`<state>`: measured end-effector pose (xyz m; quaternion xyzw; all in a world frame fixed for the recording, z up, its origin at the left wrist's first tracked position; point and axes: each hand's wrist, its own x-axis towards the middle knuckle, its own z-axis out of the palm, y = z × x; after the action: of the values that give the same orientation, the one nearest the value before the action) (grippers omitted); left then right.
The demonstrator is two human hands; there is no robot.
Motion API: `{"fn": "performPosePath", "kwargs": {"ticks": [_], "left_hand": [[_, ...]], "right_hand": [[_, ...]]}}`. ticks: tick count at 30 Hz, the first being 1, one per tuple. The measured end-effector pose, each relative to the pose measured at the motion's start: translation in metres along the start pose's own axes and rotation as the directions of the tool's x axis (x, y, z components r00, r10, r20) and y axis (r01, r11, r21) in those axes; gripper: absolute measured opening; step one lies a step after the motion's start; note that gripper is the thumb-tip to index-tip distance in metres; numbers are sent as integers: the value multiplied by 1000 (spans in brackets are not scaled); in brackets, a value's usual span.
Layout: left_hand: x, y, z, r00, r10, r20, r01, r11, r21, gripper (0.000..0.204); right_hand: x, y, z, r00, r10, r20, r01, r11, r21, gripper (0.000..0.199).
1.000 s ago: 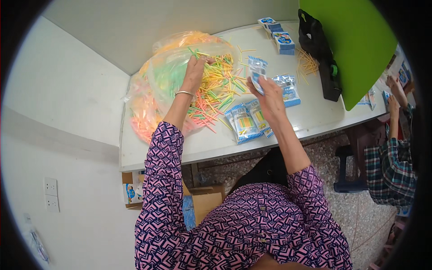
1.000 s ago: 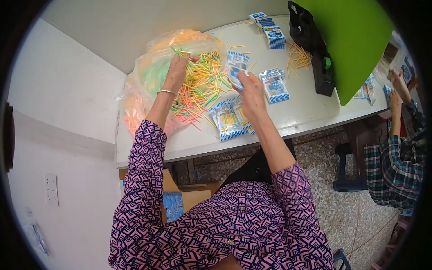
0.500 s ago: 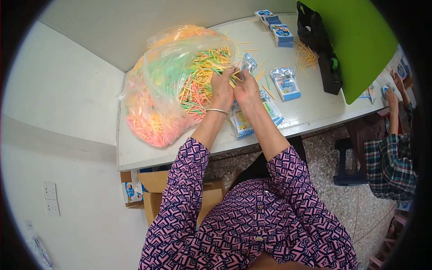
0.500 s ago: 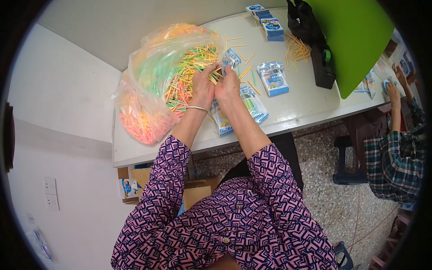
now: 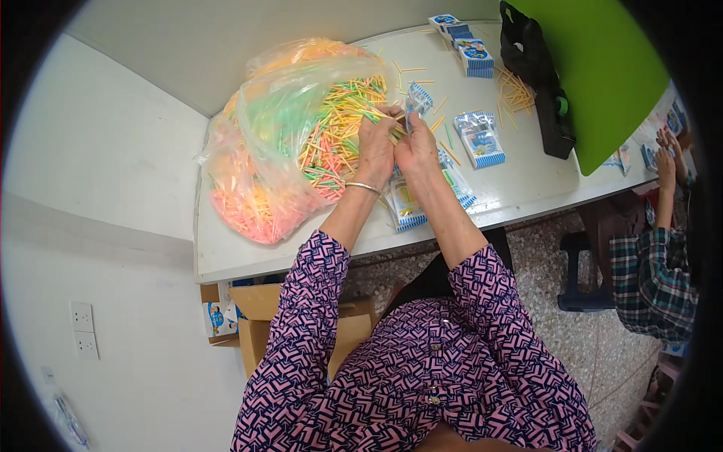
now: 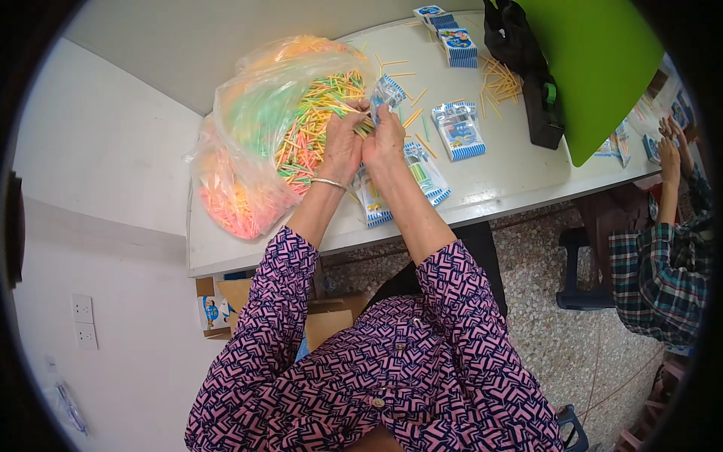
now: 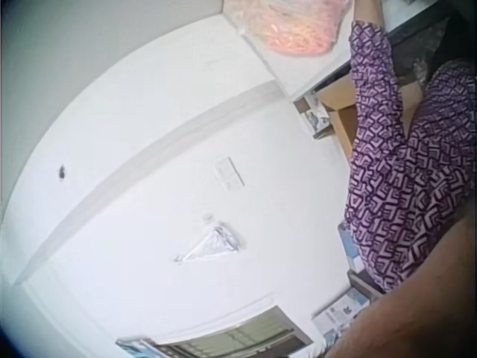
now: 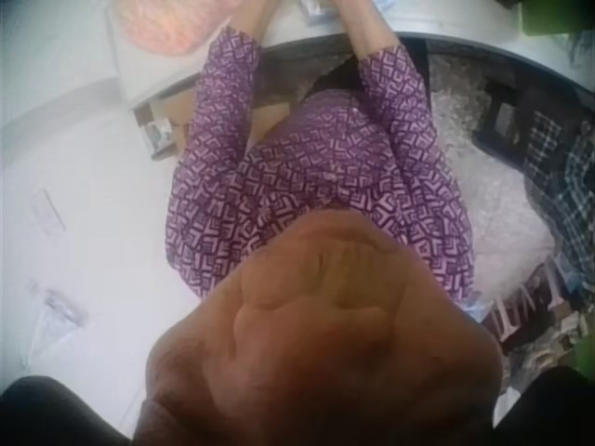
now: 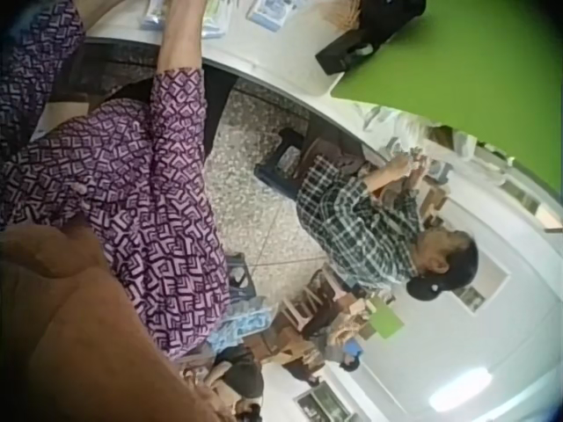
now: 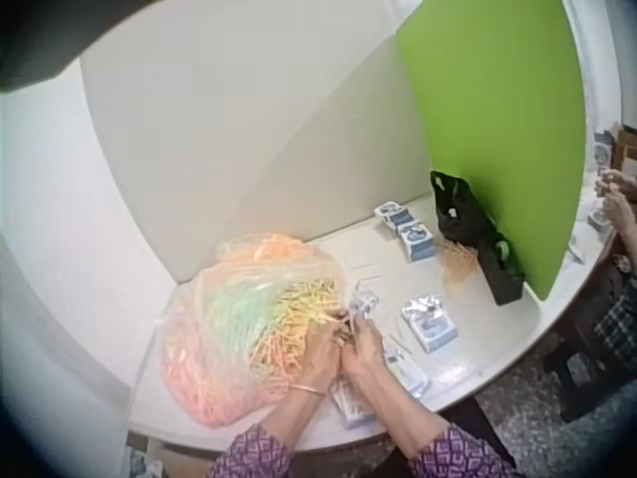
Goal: Putting colorful items into plastic packaging sleeves at a workstation.
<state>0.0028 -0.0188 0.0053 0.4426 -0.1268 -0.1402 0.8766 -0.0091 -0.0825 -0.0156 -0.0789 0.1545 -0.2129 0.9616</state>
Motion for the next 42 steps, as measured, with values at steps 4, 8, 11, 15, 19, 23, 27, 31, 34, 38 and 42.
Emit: {"fn": "performPosePath", "kwargs": {"ticks": [4,8,11,15,19,23,27,31,34,38,42], "left_hand": [[-3,5,5,999,-21,38,23,998,-61,22],[-2,9,2,998,-34,44,38,995,-88,21],[-5,5,8,1000,14,6,-14,1000,4,20],[-3,5,9,1000,9,-9,-9,999,-40,20],[-8,7,10,998,-41,-57,44,998,52,20],[-11,6,14,999,19,-42,-15,995,100,18],[-10,9,9,999,43,12,-44,994,96,16],[-4,10,6,998,70,-5,-70,997,16,15],[4,19,-2,992,99,-74,-95,994,52,15],[18,33,-34,994,100,-43,-85,959,271,15],[19,39,-35,993,33,-113,7,942,337,16]], "right_hand": [[-5,-4,4,999,46,-20,-45,998,55,17],[-4,1,4,998,66,21,-67,997,48,16],[4,2,-3,1000,14,26,-14,1000,12,15],[7,2,-6,996,1,91,-1,1000,7,13],[-6,2,2,998,-43,39,45,998,-50,13],[-9,-2,9,995,-85,47,89,993,-82,14],[-15,-2,17,991,-99,89,108,989,-101,14],[-6,-4,14,987,-67,145,80,993,-83,14],[-4,-9,13,976,-41,214,84,976,-199,14],[-8,-23,14,976,-85,200,151,926,-346,10],[-6,-50,14,924,-218,313,354,794,-494,11]]}}
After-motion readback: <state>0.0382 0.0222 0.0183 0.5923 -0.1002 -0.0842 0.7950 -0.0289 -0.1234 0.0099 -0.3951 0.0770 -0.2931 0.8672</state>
